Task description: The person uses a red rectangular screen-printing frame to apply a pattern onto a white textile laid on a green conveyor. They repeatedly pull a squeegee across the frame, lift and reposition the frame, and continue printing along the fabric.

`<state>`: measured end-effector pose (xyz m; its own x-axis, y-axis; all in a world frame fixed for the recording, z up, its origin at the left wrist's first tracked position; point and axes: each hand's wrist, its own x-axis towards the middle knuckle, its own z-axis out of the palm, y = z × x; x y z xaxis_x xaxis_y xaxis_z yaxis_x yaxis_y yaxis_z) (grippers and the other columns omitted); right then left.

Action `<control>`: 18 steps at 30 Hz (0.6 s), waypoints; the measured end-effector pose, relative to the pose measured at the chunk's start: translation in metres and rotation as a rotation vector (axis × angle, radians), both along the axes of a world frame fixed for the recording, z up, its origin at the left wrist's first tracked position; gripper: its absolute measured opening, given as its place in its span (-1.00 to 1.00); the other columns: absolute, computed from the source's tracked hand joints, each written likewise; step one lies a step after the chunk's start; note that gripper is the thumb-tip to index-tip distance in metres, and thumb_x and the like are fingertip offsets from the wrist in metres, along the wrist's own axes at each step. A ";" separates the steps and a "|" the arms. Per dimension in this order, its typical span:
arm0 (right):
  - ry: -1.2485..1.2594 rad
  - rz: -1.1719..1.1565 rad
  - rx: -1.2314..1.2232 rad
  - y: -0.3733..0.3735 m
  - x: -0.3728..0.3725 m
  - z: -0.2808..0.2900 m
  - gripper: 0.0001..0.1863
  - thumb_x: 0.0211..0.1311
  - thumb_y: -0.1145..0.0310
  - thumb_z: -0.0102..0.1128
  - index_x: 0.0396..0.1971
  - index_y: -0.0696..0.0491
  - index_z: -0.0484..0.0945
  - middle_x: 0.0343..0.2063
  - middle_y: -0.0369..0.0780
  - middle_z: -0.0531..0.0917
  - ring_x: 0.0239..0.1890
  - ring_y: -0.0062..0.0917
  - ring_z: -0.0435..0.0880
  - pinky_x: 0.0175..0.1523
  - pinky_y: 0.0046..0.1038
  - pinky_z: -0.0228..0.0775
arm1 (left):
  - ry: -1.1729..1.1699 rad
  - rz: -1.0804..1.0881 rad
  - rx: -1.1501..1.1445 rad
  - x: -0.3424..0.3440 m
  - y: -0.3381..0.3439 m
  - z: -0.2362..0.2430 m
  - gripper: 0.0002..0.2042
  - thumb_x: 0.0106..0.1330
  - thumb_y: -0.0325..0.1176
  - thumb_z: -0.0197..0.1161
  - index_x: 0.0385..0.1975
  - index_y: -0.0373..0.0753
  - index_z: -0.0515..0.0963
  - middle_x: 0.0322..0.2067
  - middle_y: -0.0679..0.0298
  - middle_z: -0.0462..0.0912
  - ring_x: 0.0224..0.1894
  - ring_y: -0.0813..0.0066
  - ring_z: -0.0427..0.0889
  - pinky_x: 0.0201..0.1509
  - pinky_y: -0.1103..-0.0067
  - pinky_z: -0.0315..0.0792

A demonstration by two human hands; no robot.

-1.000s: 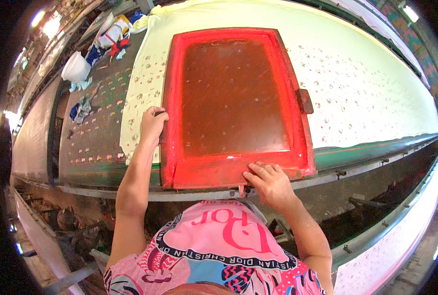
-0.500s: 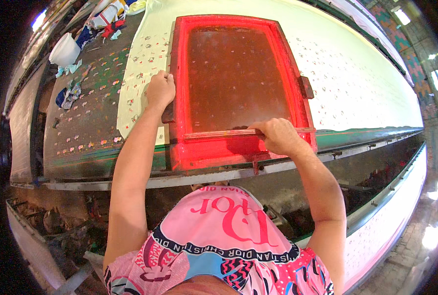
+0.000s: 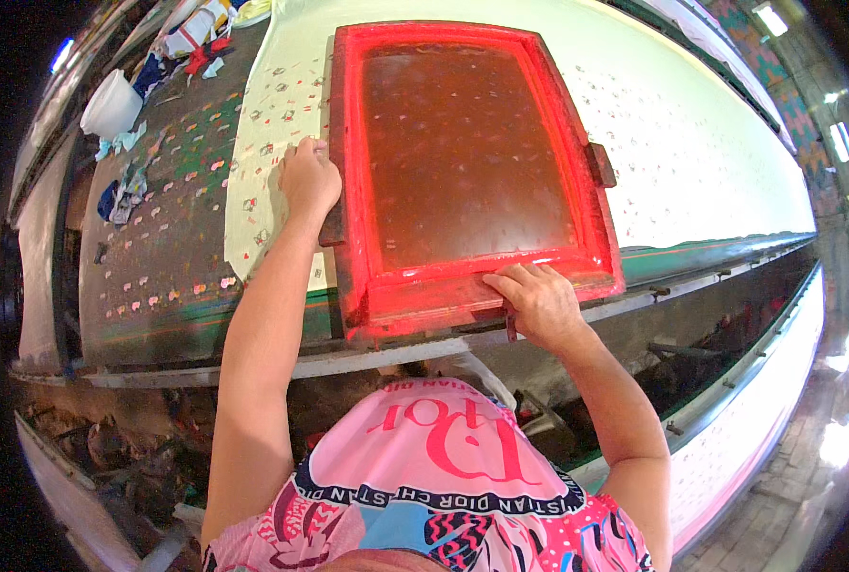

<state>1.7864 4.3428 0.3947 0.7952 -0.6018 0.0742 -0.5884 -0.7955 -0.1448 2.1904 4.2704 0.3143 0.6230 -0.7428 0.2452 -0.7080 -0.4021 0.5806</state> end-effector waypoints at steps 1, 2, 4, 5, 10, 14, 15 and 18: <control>-0.024 0.001 -0.020 -0.005 0.003 -0.003 -0.49 0.07 0.49 0.39 0.11 -0.03 0.75 -0.05 -0.19 0.80 -0.03 -0.24 0.81 0.12 -0.18 0.63 | 0.001 -0.002 0.011 0.001 -0.001 -0.001 -0.74 0.50 -0.38 0.19 0.09 -0.15 0.68 0.12 -0.03 0.64 0.27 -0.08 0.56 0.32 0.01 0.43; -0.048 0.004 -0.041 -0.013 0.007 -0.006 -0.47 0.05 0.53 0.37 0.11 -0.02 0.75 -0.06 -0.17 0.80 -0.04 -0.21 0.81 0.10 -0.16 0.64 | 0.002 -0.001 0.022 0.001 -0.001 -0.002 -0.74 0.49 -0.38 0.19 0.11 -0.15 0.67 0.13 -0.03 0.64 0.28 -0.09 0.55 0.33 0.02 0.42; -0.079 0.021 -0.073 -0.037 0.013 -0.012 -0.49 0.07 0.57 0.32 0.10 -0.02 0.74 -0.05 -0.15 0.80 -0.04 -0.17 0.80 0.08 -0.13 0.65 | 0.015 -0.010 0.024 0.002 -0.001 -0.004 -0.72 0.48 -0.40 0.19 0.13 -0.15 0.65 0.14 -0.04 0.63 0.28 -0.11 0.54 0.35 0.01 0.40; -0.079 0.016 -0.080 -0.052 0.017 -0.014 -0.49 0.08 0.57 0.31 0.10 -0.02 0.74 -0.06 -0.15 0.80 -0.04 -0.17 0.80 0.08 -0.13 0.65 | 0.021 -0.011 0.023 0.002 -0.002 -0.004 -0.71 0.47 -0.41 0.19 0.13 -0.15 0.65 0.15 -0.04 0.62 0.28 -0.12 0.54 0.35 0.00 0.39; -0.046 0.008 -0.093 -0.144 0.052 -0.022 -0.51 0.15 0.58 0.25 0.10 -0.07 0.73 -0.12 -0.11 0.78 -0.02 -0.10 0.79 0.09 -0.07 0.64 | 0.005 -0.021 -0.028 0.010 -0.001 -0.014 -0.72 0.44 -0.44 0.20 0.11 -0.19 0.64 0.11 -0.06 0.62 0.27 -0.14 0.52 0.37 0.00 0.37; -0.076 0.013 -0.085 -0.230 0.082 -0.027 -0.51 0.17 0.59 0.22 0.11 -0.07 0.73 -0.09 -0.10 0.78 0.01 -0.07 0.78 0.10 -0.04 0.64 | 0.001 -0.020 -0.035 0.006 0.005 -0.006 -0.72 0.43 -0.44 0.23 0.10 -0.23 0.63 0.07 -0.07 0.63 0.24 -0.13 0.51 0.39 0.03 0.35; -0.081 0.020 -0.112 -0.252 0.089 -0.030 -0.54 0.18 0.57 0.23 0.09 -0.07 0.73 -0.10 -0.11 0.79 0.00 -0.08 0.80 0.10 -0.05 0.66 | -0.014 -0.022 -0.029 0.005 0.005 -0.003 -0.72 0.43 -0.44 0.24 0.10 -0.24 0.63 0.07 -0.07 0.63 0.24 -0.13 0.51 0.39 0.04 0.35; -0.045 0.013 -0.140 -0.311 0.115 -0.030 -0.58 0.22 0.53 0.24 0.09 -0.06 0.73 -0.08 -0.11 0.81 0.01 -0.11 0.83 0.10 -0.06 0.70 | -0.085 -0.012 -0.011 0.001 0.008 0.001 -0.73 0.43 -0.45 0.25 0.09 -0.27 0.62 0.05 -0.05 0.65 0.22 -0.11 0.53 0.40 0.08 0.35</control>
<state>1.9017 4.0315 0.3651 0.7967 -0.5729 0.1925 -0.5734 -0.8172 -0.0585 2.1918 4.2784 0.3149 0.5906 -0.7473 0.3047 -0.7596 -0.3872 0.5226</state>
